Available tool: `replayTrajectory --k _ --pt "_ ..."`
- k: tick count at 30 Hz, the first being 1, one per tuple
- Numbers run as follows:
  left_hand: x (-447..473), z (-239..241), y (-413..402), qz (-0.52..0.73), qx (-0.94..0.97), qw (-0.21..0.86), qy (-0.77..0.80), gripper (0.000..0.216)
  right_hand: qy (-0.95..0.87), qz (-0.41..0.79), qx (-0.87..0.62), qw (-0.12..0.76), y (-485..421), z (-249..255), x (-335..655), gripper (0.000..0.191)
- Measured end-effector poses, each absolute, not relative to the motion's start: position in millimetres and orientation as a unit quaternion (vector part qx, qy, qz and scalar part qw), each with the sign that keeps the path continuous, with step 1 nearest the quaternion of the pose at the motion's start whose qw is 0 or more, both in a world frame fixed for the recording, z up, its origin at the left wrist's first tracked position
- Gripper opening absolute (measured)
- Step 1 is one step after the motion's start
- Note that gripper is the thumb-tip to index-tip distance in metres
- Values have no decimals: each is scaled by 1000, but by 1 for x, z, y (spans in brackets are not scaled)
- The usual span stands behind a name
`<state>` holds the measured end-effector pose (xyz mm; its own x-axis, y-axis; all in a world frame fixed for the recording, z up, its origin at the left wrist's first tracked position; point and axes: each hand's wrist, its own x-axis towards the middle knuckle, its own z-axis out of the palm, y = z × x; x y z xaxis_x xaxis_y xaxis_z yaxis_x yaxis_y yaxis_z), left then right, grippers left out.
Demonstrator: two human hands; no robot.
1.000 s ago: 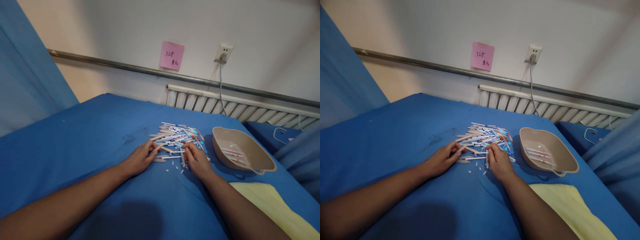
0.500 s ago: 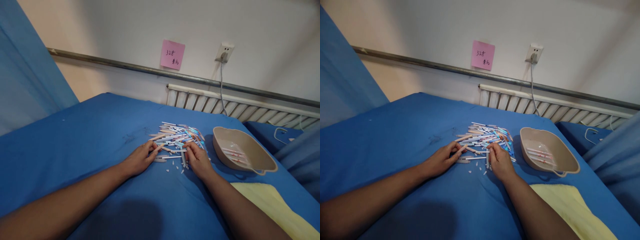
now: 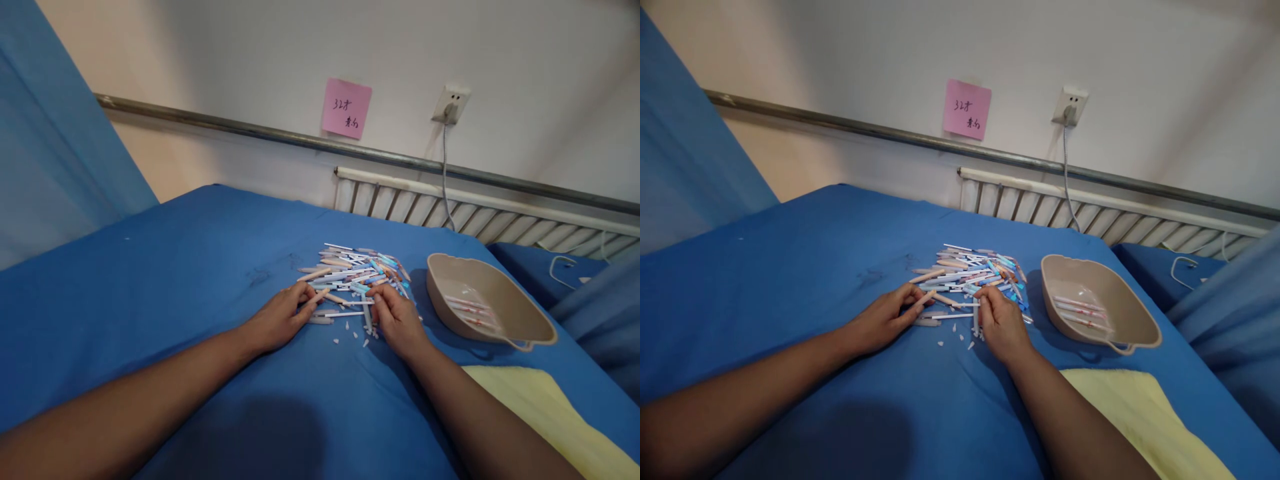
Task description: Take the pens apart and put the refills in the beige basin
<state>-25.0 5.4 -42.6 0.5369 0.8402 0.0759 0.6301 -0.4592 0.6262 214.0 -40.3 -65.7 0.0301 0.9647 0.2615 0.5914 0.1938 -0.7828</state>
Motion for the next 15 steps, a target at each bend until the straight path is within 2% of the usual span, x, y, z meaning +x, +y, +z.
replayTrajectory --k 15 --pt "-25 -43 6 191 834 276 438 34 -668 253 -567 411 -41 -67 209 21"
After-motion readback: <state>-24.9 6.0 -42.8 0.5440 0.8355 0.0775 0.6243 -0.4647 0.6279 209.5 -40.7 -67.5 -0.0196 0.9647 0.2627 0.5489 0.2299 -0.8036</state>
